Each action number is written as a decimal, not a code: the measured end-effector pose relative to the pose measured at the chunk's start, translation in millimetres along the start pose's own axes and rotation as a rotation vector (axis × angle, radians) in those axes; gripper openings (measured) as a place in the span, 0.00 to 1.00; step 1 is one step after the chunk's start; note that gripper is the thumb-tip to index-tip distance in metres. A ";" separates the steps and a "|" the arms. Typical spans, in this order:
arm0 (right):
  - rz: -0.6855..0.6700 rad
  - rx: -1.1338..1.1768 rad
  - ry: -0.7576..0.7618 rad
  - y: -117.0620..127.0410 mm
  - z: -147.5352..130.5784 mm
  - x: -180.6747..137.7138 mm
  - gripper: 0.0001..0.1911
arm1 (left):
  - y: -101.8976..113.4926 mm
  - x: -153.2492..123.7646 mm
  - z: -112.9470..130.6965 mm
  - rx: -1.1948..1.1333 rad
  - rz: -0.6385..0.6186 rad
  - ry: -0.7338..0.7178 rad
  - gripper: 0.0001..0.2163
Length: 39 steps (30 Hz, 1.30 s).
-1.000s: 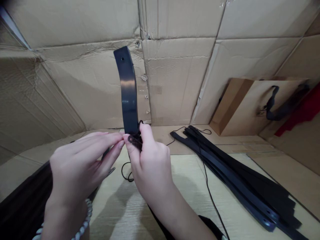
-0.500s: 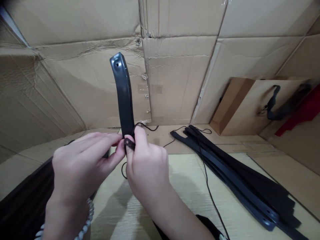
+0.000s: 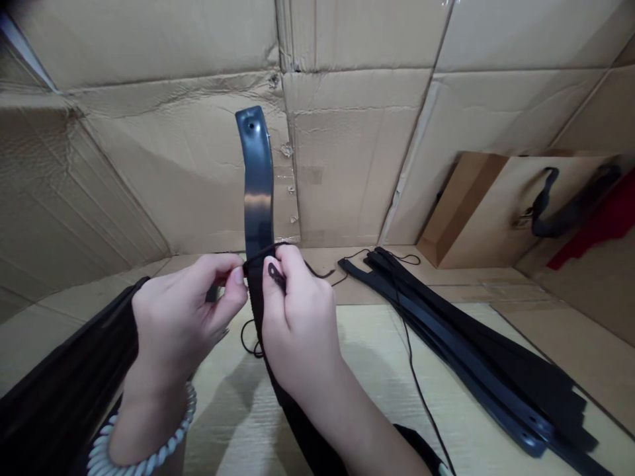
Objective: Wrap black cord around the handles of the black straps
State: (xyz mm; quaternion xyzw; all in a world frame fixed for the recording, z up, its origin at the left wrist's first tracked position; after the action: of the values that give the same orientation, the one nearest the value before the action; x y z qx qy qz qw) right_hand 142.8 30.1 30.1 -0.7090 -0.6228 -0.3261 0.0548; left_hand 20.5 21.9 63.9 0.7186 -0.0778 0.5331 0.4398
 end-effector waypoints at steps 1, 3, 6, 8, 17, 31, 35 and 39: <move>-0.019 0.076 -0.012 -1.1 1.9 0.6 0.14 | -0.3 0.3 -1.4 -0.034 0.008 0.013 0.04; -0.069 0.241 -0.037 -5.1 5.2 1.8 0.16 | -0.7 -0.4 -4.3 -0.118 0.039 0.048 0.04; -0.131 0.463 -0.071 -12.4 7.8 2.6 0.17 | -2.8 -5.3 -8.7 -0.279 0.119 0.140 0.04; -0.158 0.575 -0.108 -17.0 9.9 2.6 0.17 | -5.8 -10.1 -12.2 -0.442 0.184 0.220 0.04; -0.160 0.731 -0.172 -20.1 17.1 3.7 0.17 | -11.7 -10.6 -25.2 -0.893 0.106 0.237 0.09; -0.113 0.861 -0.218 -20.3 20.4 3.7 0.19 | -1.5 -2.9 -8.5 -0.439 0.096 0.084 0.06; -0.165 0.864 -0.251 -22.8 20.1 3.2 0.22 | 2.2 -5.8 -8.9 -0.445 0.160 0.116 0.05; -0.249 0.975 -0.268 -30.2 20.9 4.9 0.19 | -7.0 -14.1 -21.1 -0.730 0.180 0.298 0.05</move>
State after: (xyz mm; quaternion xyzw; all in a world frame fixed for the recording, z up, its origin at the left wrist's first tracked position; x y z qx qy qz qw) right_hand 123.3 51.0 6.4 -0.5571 -0.7837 0.0912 0.2591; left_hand 4.0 36.2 49.3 0.4204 -0.2600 0.6054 0.6239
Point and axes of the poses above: each hand's wrist, its own x-axis towards the middle knuckle, its own y-axis out of the back of the hand, z = x × y, the point moved 7 cm from there along x, towards the middle knuckle, and after that the axes turned 10 degrees about -z, right-handed, at the moved point
